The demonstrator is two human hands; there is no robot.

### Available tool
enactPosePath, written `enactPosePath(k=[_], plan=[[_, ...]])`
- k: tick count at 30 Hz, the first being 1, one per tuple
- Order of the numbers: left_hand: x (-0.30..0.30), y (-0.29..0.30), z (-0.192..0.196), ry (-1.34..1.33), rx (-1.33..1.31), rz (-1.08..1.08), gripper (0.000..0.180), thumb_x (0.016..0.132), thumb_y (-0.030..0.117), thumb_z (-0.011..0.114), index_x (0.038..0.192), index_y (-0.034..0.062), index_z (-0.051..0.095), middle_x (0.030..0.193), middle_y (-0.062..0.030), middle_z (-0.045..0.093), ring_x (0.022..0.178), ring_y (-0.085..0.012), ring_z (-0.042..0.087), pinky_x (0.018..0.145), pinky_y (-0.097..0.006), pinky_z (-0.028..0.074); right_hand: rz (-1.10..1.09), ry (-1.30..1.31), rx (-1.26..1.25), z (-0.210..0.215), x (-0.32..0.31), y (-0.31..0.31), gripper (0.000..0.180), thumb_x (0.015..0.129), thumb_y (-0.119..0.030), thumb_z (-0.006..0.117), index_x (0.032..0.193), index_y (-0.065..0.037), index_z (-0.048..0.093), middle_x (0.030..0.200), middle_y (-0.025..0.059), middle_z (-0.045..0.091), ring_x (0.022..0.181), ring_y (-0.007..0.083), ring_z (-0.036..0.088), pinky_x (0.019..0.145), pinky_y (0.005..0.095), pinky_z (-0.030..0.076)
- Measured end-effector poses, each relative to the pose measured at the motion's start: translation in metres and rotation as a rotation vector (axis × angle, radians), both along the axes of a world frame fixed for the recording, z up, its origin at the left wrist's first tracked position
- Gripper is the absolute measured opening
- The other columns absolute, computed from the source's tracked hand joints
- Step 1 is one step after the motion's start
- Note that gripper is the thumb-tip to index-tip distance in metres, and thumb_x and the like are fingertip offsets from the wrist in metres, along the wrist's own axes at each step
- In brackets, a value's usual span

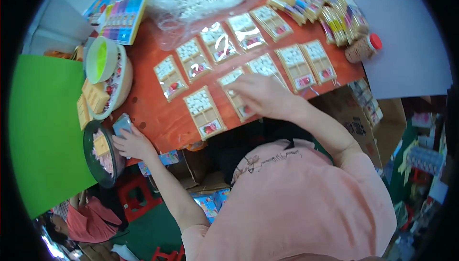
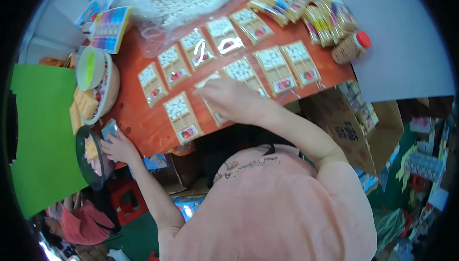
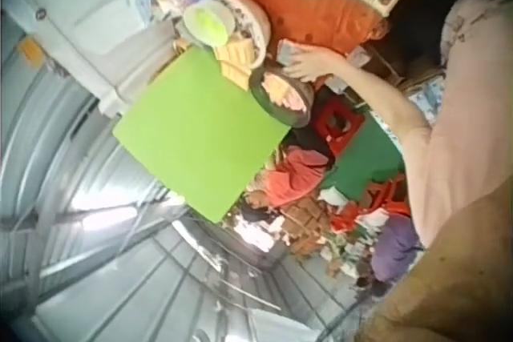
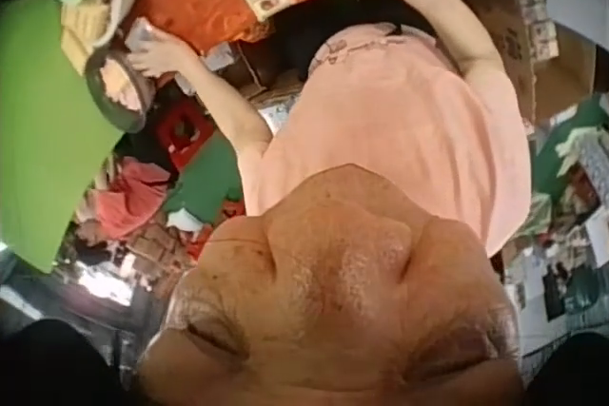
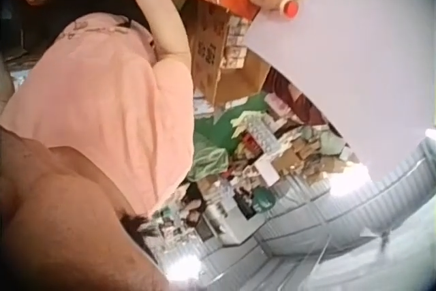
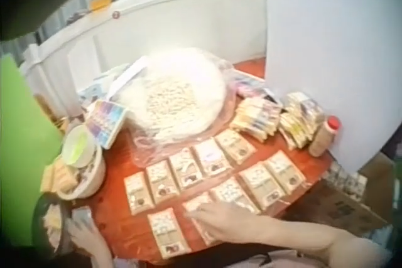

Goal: Applying labels to toy trays and inserting them into plastic sleeves at a factory workbench.

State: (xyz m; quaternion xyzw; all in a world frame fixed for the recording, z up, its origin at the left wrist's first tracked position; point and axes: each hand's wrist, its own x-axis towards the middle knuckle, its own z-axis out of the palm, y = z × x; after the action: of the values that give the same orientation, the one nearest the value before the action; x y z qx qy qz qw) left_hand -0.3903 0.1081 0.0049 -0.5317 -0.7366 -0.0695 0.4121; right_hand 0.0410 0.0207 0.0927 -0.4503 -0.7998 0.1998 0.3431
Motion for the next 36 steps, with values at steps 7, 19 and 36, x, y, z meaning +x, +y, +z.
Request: enactPosePath(k=[7,19,36], plan=[[0.011,0.003,0.005,0.051,-0.106,-0.178,0.038,0.097,0.043,0.059,0.120,0.0133,0.063,0.121,-0.0117,0.063,0.114,-0.0306,0.059,0.091,-0.056,0.044,-0.469,-0.002,-0.036,-0.010,0.094,-0.076,0.035,0.089,0.007,0.056,0.122,-0.003,0.063,0.106,0.0181,0.067,0.099,0.0345,0.066,0.082,0.0384,0.053],[0.021,-0.017,-0.011,-0.165,-0.030,-0.433,0.039,0.096,0.030,0.065,0.126,0.0065,0.060,0.140,-0.0189,0.054,0.125,-0.0388,0.053,0.103,-0.055,0.039,-0.639,0.011,0.066,-0.004,0.175,-0.051,0.027,0.092,0.004,0.055,0.118,0.001,0.061,0.101,0.0186,0.064,0.093,0.0328,0.066,0.080,0.0378,0.052],[0.089,0.007,0.037,-0.503,0.124,-0.515,0.019,0.092,0.011,0.067,0.109,0.0025,0.067,0.131,-0.0189,0.058,0.117,-0.0366,0.057,0.099,-0.047,0.043,-0.382,0.108,-0.063,-0.007,0.148,-0.013,0.027,0.092,0.010,0.052,0.116,0.003,0.061,0.096,0.0182,0.065,0.088,0.0313,0.067,0.077,0.0345,0.052]])
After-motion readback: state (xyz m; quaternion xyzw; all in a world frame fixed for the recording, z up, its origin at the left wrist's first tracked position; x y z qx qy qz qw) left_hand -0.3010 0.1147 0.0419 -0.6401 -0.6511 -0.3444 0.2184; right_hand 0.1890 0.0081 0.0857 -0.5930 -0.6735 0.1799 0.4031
